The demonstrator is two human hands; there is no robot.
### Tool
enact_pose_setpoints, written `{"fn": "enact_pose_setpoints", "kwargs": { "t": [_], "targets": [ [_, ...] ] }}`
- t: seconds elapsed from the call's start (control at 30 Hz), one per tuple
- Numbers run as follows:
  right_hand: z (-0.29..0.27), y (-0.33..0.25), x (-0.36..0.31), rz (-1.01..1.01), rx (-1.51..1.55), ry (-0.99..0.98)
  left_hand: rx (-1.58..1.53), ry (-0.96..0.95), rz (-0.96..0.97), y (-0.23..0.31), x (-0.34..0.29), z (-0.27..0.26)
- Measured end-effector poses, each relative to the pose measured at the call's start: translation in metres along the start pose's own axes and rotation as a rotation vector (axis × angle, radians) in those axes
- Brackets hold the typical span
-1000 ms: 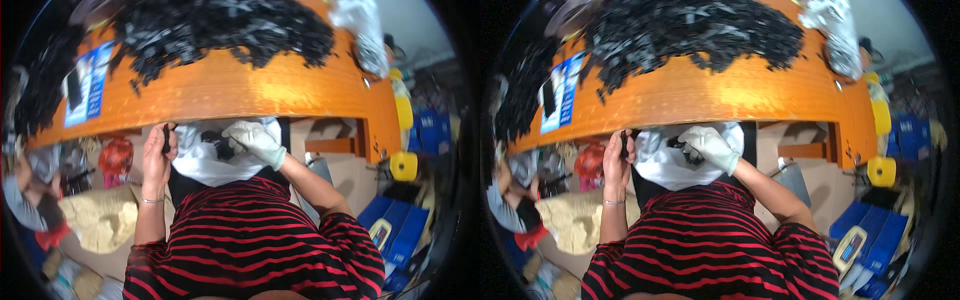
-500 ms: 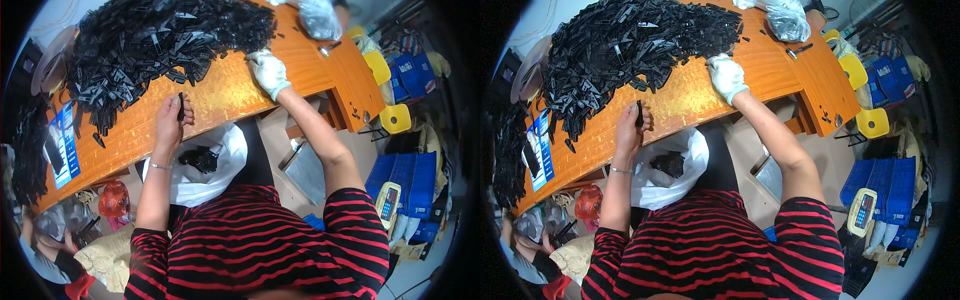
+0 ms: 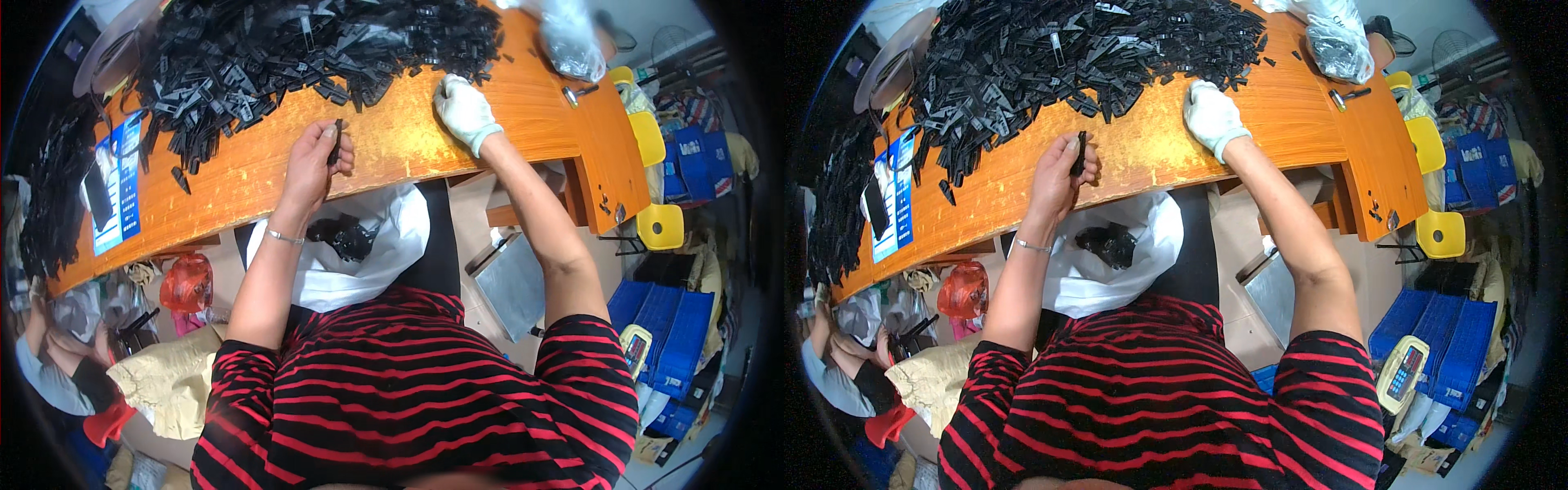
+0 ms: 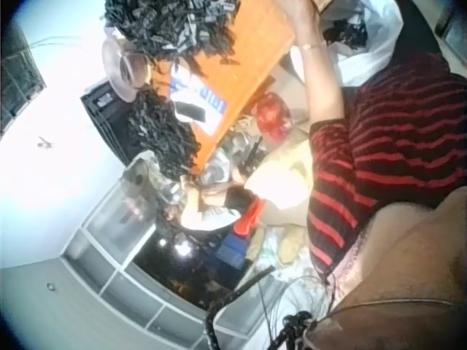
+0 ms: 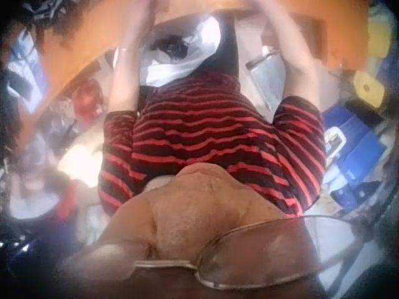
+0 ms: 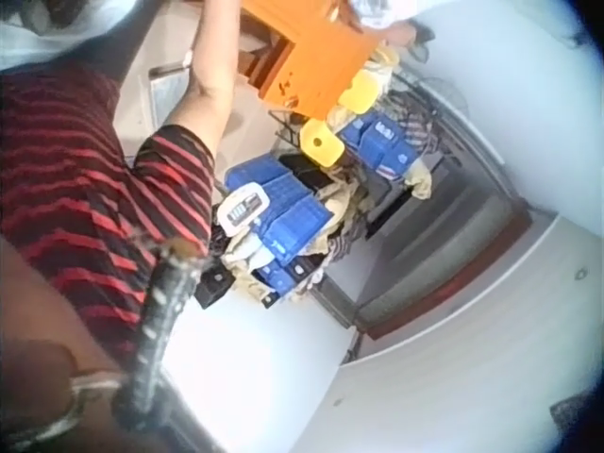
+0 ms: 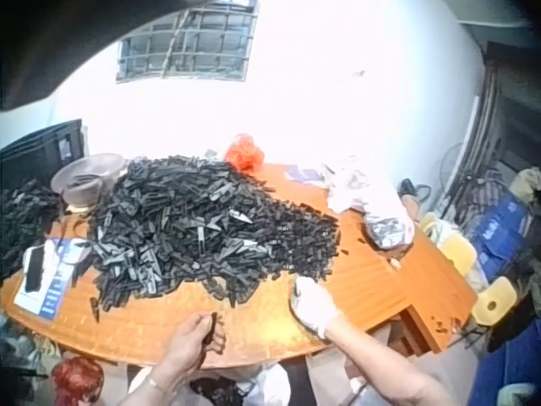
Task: The person inspects small black plastic components by hand, then places them into a white bag.
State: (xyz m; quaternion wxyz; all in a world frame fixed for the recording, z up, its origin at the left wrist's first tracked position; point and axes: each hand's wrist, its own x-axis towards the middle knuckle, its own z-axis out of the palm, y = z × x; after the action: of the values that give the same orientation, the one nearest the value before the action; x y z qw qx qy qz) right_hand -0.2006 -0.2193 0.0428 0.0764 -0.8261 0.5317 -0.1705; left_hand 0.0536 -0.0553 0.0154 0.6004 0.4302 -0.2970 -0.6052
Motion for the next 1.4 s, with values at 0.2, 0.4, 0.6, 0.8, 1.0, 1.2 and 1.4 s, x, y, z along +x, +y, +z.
{"fn": "enact_pose_setpoints", "kwargs": {
  "t": [0.2, 0.4, 0.6, 0.8, 1.0, 1.2, 1.4],
  "targets": [
    [-0.002, -0.027, -0.013, -0.033, 0.597, -0.175, -0.045, -0.009, -0.037, 0.002, 0.002, -0.006],
    [-0.009, -0.103, -0.037, 0.093, 1.099, -0.365, -0.192, -0.053, -0.052, 0.0, 0.001, -0.018],
    [-0.001, -0.131, -0.041, 0.196, 1.198, -0.346, -0.266, -0.035, -0.063, -0.001, 0.001, -0.016],
    [0.015, -0.144, -0.034, 0.128, 1.209, -0.254, -0.338, -0.042, -0.086, 0.0, 0.001, -0.016],
    [0.016, -0.158, -0.037, 0.168, 1.131, -0.199, -0.26, -0.08, -0.059, -0.005, -0.001, -0.019],
    [0.022, -0.155, -0.038, 0.09, 1.067, -0.128, -0.154, -0.006, 0.039, -0.004, -0.005, -0.003],
    [0.021, -0.155, -0.044, 0.072, 1.096, -0.125, -0.099, -0.002, 0.068, -0.004, -0.007, 0.0]
  ]
}}
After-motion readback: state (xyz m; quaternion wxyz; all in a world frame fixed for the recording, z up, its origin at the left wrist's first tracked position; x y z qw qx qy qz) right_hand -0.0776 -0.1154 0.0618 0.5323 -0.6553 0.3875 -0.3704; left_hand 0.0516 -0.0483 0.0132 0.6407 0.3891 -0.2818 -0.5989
